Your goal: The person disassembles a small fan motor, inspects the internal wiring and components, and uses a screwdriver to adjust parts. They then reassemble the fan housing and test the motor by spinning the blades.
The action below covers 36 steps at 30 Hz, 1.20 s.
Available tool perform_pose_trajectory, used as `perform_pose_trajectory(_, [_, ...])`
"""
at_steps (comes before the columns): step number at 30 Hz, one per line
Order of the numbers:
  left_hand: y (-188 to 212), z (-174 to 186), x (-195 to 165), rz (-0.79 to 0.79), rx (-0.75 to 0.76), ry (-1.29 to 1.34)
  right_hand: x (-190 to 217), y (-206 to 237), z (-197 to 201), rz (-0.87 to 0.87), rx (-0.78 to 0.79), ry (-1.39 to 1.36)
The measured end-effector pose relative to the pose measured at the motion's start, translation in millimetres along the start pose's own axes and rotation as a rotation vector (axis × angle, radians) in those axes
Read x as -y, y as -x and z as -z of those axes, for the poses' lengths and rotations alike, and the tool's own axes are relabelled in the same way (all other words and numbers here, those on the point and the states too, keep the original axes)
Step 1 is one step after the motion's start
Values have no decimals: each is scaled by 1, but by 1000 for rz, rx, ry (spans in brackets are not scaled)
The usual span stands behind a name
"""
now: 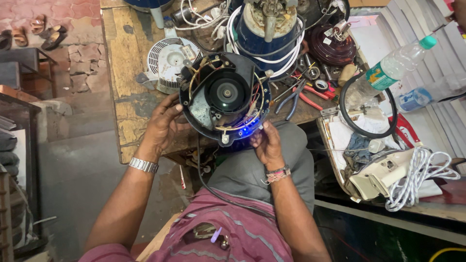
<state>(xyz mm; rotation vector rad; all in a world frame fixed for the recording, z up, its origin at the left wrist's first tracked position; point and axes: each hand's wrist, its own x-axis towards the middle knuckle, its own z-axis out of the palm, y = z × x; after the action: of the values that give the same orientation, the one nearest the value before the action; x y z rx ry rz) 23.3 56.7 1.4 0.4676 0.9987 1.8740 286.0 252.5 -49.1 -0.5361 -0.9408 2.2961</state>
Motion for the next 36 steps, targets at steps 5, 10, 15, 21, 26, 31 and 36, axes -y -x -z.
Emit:
perform_pose_trajectory(5, [-4, 2, 1, 3, -1, -4, -1, -3, 2, 4, 26, -48])
perform_pose_trajectory(10, [-6, 5, 2, -5, 5, -1, -1, -6, 6, -5, 19, 16])
perform_pose_trajectory(15, [-6, 5, 2, 7, 0, 2, -3, -7, 6, 26, 1, -1])
perform_pose_trajectory(21, [-2, 3, 0, 4, -11, 10, -3, -2, 3, 13, 16, 12])
perform_pose_trajectory(26, [4, 3, -3, -21, 4, 22, -9, -1, 3, 12, 5, 1])
perform_pose_trajectory(31, [6, 0, -7, -14, -5, 16, -14, -2, 8, -7, -22, -22])
perform_pose_trajectory(36, [6, -1, -9, -16, -1, 17, -12, -1, 7, -3, -7, -25])
